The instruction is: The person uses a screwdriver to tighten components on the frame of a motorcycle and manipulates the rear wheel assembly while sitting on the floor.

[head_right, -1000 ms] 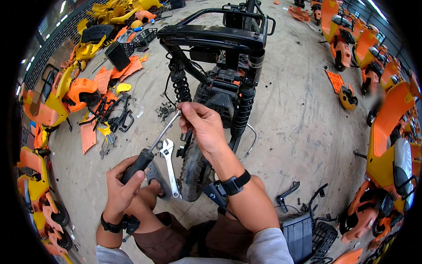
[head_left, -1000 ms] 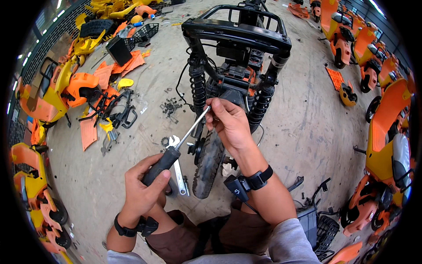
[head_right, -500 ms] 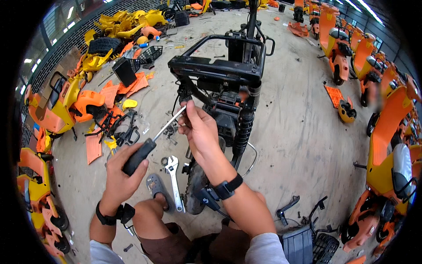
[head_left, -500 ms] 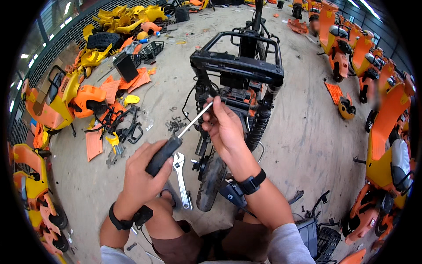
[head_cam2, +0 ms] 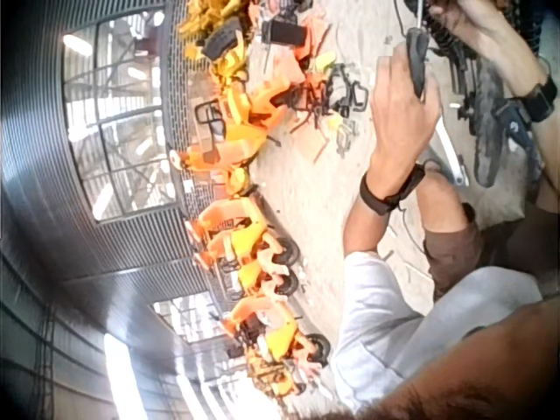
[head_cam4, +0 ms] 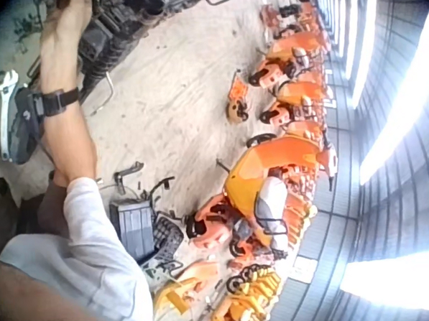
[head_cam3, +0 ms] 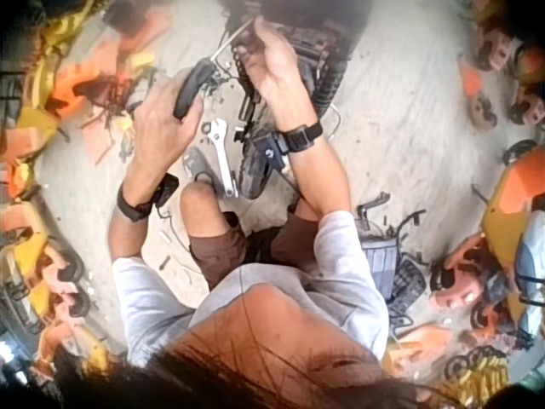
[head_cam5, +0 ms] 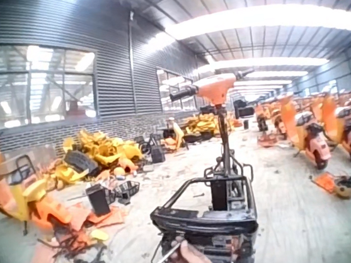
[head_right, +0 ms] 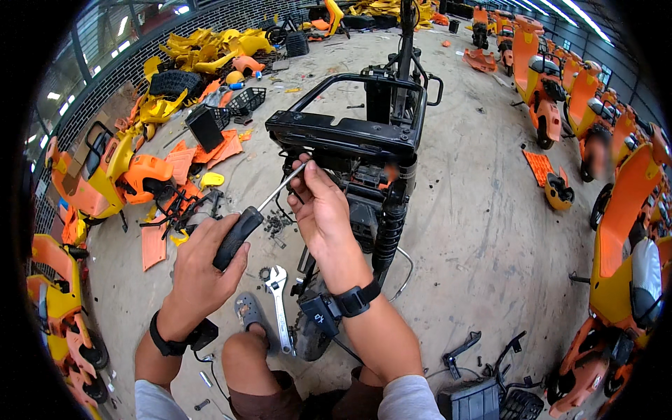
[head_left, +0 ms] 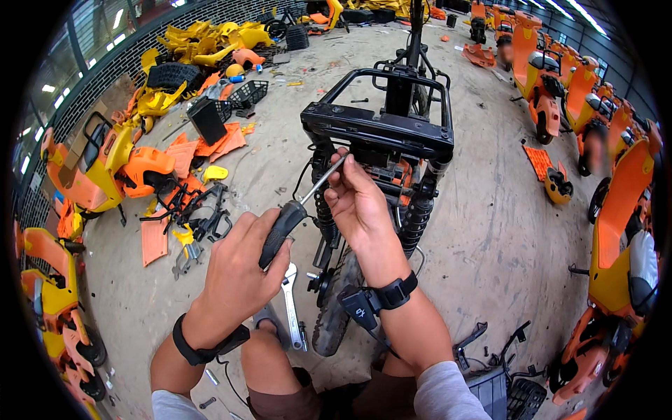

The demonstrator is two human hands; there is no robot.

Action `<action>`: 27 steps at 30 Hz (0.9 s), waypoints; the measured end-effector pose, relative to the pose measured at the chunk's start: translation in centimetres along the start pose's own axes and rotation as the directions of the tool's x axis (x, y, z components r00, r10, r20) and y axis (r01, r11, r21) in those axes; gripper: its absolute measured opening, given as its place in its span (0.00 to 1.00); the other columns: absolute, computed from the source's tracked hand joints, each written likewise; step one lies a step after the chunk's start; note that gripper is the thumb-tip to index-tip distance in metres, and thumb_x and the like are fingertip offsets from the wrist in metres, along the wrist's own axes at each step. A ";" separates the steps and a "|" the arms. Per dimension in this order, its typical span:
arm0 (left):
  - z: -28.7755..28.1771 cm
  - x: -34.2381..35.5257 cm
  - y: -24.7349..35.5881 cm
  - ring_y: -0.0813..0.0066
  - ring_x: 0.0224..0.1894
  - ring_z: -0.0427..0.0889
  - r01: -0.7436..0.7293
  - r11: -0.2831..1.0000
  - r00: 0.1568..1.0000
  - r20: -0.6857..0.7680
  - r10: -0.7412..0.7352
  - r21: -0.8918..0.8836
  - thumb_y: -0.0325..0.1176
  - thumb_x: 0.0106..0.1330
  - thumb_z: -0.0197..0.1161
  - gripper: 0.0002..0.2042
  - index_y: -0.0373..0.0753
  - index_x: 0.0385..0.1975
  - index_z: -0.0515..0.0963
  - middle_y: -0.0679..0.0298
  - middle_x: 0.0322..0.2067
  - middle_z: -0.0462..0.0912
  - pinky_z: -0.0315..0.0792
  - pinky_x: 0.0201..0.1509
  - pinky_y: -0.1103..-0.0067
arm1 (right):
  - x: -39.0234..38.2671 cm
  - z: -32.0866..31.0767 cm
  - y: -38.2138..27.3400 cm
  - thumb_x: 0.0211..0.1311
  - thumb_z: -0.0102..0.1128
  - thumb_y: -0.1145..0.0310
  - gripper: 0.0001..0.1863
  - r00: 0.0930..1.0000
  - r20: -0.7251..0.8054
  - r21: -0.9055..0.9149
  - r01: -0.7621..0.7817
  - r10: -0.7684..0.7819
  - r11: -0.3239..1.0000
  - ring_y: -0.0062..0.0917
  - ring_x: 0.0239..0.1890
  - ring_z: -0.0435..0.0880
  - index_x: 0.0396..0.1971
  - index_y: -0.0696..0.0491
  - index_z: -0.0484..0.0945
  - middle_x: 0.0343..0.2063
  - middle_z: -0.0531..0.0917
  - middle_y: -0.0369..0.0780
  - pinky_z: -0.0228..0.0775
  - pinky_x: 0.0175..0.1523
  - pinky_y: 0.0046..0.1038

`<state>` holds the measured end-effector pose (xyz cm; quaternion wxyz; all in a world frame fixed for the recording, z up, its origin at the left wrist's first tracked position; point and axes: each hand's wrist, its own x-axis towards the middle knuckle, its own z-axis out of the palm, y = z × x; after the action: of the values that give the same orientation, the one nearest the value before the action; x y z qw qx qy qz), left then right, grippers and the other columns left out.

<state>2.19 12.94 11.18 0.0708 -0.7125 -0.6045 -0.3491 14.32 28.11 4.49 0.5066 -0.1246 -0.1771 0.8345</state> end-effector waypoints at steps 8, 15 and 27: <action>0.2 1.0 0.5 0.57 0.27 0.76 -0.005 0.999 1.000 -0.015 0.005 0.035 0.24 0.53 0.66 0.18 0.31 0.45 0.75 0.53 0.28 0.74 0.70 0.29 0.70 | 1.2 -0.3 -0.2 0.67 0.57 0.62 0.10 0.994 0.085 0.188 -0.080 0.065 0.979 0.12 0.31 0.74 0.44 0.47 0.78 0.36 0.80 0.27 0.66 0.34 0.18; 0.3 0.8 0.3 0.57 0.25 0.76 -0.013 0.999 1.000 -0.011 0.013 0.038 0.25 0.53 0.66 0.18 0.31 0.44 0.75 0.53 0.27 0.73 0.70 0.28 0.70 | 1.0 -0.5 0.3 0.67 0.57 0.63 0.08 0.991 0.111 0.240 -0.106 0.081 0.965 0.13 0.29 0.72 0.42 0.48 0.78 0.35 0.80 0.28 0.64 0.32 0.18; 0.3 1.0 0.5 0.57 0.25 0.76 -0.035 0.998 0.999 -0.020 0.036 0.059 0.24 0.52 0.66 0.18 0.30 0.44 0.75 0.54 0.27 0.73 0.70 0.27 0.70 | 1.1 -0.1 0.4 0.66 0.58 0.63 0.08 0.995 0.072 0.284 -0.089 0.071 0.955 0.13 0.28 0.72 0.42 0.48 0.78 0.35 0.81 0.29 0.62 0.30 0.18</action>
<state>2.77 13.81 11.72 0.1045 -0.7169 -0.6010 -0.3374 13.56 28.92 4.23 0.4794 -0.0316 -0.0644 0.8746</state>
